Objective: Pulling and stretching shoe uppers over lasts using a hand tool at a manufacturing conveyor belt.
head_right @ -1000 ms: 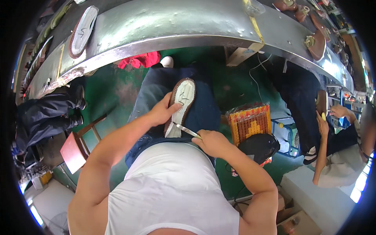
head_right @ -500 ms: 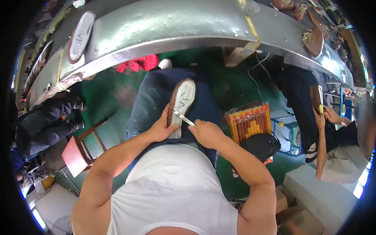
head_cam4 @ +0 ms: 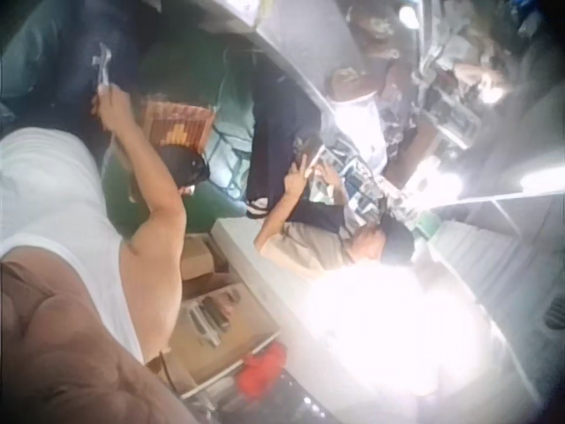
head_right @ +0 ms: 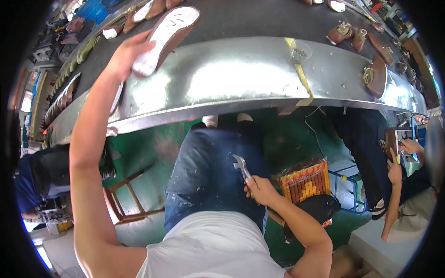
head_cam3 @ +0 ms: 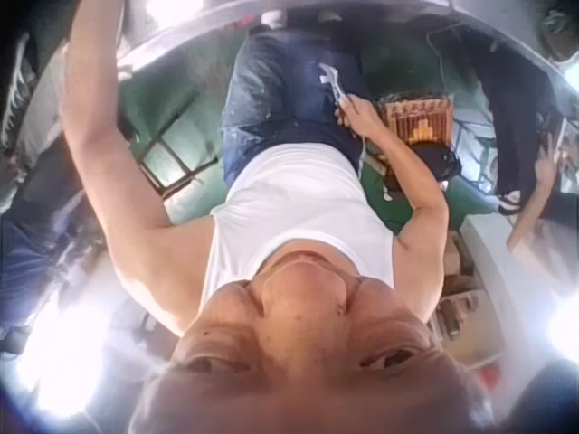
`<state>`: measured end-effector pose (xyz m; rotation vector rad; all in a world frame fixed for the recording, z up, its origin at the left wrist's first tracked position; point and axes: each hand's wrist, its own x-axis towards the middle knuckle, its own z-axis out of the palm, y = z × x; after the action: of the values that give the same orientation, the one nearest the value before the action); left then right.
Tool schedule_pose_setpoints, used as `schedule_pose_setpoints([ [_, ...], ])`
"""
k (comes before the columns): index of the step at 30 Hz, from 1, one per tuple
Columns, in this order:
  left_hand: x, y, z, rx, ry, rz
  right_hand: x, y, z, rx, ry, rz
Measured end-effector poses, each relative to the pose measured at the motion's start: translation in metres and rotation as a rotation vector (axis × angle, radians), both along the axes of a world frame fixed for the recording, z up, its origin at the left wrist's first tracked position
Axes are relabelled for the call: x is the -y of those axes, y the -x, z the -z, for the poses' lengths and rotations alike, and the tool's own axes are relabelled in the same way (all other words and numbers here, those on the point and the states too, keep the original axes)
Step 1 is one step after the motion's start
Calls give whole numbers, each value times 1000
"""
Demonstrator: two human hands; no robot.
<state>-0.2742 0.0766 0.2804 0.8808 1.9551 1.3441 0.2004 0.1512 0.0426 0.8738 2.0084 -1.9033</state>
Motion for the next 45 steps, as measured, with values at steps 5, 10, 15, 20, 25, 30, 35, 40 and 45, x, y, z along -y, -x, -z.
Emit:
schedule_pose_setpoints([
  [5, -77, 107, 55, -1685, 519, 140, -4, 6, -3, 20, 160, 27],
  [10, -82, 115, 54, -1118, 740, 229, -9, 3, -8, 51, 233, 105],
  [15, 102, 228, 59, -928, 933, -415, -14, 8, 4, 2, 219, 21],
  [20, 169, 172, 36, 160, 373, -321, -14, 4, 8, -8, 207, 23],
  [25, 150, -61, 57, 480, -477, -82, -9, -2, 12, 16, 302, 115],
  [30, 122, -221, 159, 513, -457, 6, -6, -3, -5, -57, 37, -53],
  [35, 106, -240, 207, 571, -360, 37, 19, 8, -86, -90, -31, -85],
  [40, 100, -244, 200, 636, -377, 146, 28, 22, -101, -62, -77, -238],
  [45, 99, -241, 204, 473, -323, 219, 20, 27, -102, 2, 138, -194],
])
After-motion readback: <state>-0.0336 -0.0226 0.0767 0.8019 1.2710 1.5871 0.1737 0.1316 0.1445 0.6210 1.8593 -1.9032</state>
